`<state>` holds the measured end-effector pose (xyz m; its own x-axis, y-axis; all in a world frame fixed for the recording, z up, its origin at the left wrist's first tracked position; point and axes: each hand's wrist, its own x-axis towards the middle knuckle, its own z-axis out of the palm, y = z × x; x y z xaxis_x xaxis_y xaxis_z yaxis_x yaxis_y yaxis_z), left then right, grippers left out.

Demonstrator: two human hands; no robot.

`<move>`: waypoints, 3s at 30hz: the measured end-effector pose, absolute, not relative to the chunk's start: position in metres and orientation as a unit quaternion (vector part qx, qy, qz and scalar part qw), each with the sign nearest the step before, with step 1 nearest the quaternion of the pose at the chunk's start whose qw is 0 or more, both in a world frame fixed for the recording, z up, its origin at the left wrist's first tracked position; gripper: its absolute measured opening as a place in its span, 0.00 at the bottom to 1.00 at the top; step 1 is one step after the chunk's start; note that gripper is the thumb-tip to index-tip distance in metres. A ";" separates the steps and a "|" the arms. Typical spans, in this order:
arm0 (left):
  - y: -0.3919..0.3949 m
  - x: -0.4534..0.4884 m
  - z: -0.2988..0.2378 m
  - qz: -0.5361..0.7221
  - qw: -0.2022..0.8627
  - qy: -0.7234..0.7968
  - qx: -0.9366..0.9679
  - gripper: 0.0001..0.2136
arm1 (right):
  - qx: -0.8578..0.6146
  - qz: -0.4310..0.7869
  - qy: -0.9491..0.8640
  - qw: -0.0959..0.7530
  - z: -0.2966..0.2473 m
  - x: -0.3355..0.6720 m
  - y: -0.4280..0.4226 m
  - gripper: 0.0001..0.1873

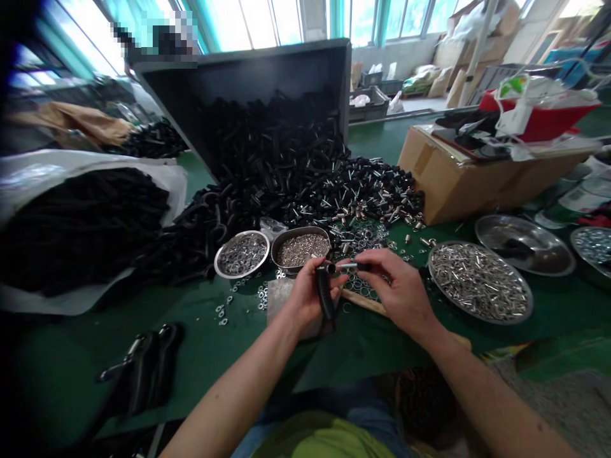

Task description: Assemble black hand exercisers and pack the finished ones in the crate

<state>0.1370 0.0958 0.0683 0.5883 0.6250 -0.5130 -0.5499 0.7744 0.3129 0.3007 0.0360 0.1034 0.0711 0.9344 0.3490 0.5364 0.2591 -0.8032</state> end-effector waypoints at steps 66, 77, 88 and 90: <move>0.031 0.003 0.011 0.193 0.192 0.608 0.746 0.25 | -0.489 0.086 -0.864 0.083 0.063 0.129 0.197 0.11; 0.031 0.000 0.001 0.202 0.206 0.606 0.741 0.26 | -0.418 -0.054 -0.906 -0.028 0.043 0.036 0.271 0.16; 0.032 -0.003 0.005 0.189 0.212 0.600 0.748 0.25 | -0.383 -0.087 -0.918 -0.053 0.043 0.029 0.269 0.16; 0.032 -0.003 0.005 0.188 0.211 0.601 0.748 0.25 | -0.392 -0.087 -0.915 -0.044 0.042 0.031 0.269 0.16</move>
<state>-0.0032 0.0319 0.0050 0.2077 0.9778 0.0277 0.8194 -0.1894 0.5410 0.0313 0.2690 0.0424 -0.6893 0.7244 -0.0111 0.7091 0.6778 0.1941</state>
